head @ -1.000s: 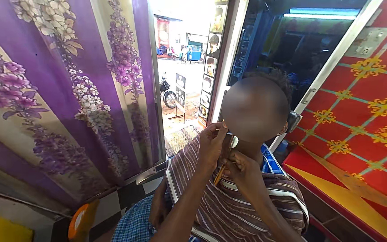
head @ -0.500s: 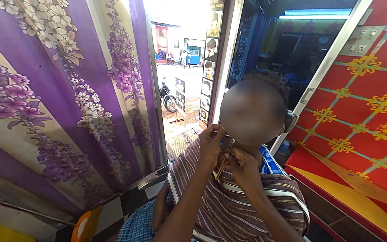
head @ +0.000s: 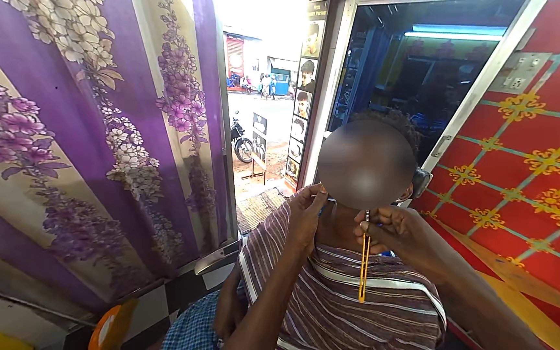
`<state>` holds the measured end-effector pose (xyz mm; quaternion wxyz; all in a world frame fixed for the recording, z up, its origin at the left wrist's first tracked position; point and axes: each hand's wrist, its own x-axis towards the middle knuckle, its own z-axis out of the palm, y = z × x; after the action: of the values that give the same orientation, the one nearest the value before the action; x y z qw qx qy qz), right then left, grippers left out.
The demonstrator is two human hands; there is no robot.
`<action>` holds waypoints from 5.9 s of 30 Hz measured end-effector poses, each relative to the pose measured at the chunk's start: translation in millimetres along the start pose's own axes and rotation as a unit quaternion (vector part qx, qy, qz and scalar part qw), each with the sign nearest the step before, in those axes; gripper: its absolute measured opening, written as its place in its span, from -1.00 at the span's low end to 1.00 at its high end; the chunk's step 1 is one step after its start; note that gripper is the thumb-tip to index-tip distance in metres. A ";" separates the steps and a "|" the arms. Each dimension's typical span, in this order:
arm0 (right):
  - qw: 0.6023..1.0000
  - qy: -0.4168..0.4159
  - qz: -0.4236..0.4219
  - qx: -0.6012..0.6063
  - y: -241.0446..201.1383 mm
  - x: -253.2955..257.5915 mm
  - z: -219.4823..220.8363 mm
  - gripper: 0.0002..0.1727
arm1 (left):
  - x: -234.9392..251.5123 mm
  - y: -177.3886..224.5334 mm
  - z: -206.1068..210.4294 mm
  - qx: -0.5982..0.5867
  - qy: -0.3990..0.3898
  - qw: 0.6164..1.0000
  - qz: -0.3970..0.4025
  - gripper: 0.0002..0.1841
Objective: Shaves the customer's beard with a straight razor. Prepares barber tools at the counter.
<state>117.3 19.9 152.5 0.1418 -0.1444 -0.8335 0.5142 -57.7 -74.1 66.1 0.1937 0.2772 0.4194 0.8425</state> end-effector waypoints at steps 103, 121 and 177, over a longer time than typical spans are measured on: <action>0.662 -0.036 0.050 -0.747 -110.7 49.3 8.9 -0.89 | -5.8 5.7 16.9 0.037 0.065 0.996 -0.053 -0.63; 0.930 0.031 -0.137 -0.339 -72.4 33.9 -31.7 -0.94 | -3.2 10.2 7.6 0.085 0.038 0.994 -0.048 -0.61; 0.992 -0.028 -0.074 0.097 9.1 11.1 -2.1 -0.76 | 1.6 6.4 4.3 0.201 0.023 0.979 0.021 -0.58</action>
<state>108.8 29.8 146.2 0.1694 -0.0538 -0.7914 0.5849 -56.8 -74.3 73.9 0.1067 0.3002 0.5783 0.7511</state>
